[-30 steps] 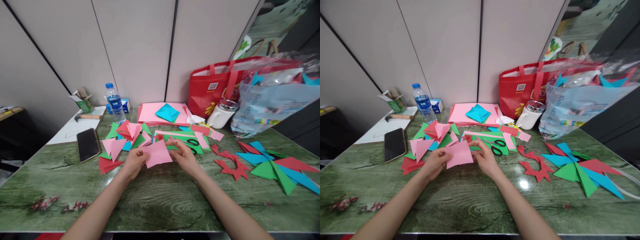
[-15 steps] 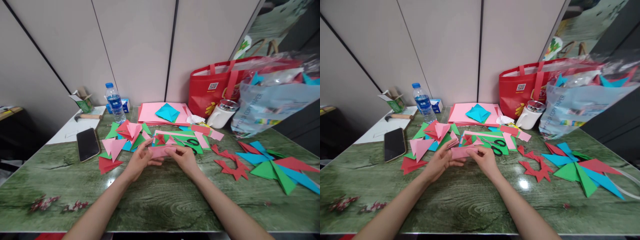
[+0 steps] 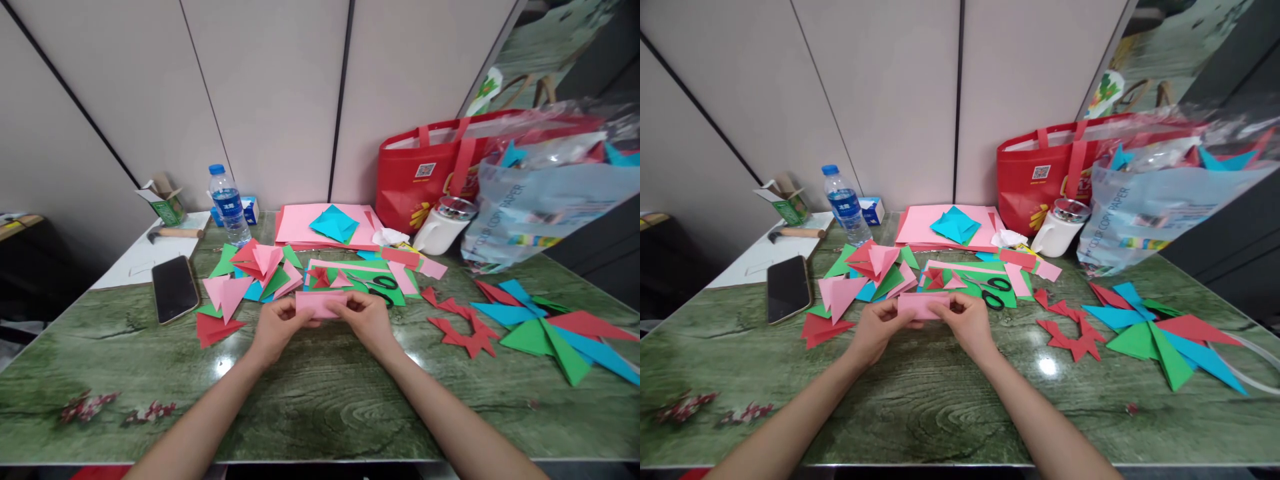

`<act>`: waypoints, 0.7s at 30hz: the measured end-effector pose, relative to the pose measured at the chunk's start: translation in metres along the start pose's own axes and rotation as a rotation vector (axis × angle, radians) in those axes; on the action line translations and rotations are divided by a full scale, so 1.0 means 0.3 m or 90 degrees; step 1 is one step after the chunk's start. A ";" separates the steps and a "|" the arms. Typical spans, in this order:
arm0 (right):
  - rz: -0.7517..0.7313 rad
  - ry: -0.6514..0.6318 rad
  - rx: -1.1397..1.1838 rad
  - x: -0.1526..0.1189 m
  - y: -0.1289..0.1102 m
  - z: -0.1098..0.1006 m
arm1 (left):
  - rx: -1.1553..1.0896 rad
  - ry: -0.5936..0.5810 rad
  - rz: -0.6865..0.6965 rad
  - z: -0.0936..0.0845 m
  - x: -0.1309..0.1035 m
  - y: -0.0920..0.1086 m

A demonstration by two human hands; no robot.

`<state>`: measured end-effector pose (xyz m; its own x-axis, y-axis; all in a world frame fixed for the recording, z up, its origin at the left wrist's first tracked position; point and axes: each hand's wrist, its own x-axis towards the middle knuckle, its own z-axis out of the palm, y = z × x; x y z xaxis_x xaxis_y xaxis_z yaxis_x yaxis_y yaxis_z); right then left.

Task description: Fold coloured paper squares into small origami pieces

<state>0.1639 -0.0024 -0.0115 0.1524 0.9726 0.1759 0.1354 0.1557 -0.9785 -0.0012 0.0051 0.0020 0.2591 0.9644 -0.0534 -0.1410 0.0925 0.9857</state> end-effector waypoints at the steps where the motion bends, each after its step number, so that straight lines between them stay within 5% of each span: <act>1: 0.001 -0.003 0.021 -0.001 0.002 0.001 | -0.018 0.003 0.008 0.003 -0.001 0.003; 21: -0.039 -0.030 -0.014 -0.017 0.007 0.006 | -0.087 -0.039 0.014 -0.008 0.000 0.003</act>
<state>0.1617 -0.0066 -0.0146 0.0975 0.9683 0.2298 0.1641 0.2121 -0.9634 -0.0037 0.0059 0.0025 0.3119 0.9499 -0.0183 -0.2751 0.1087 0.9553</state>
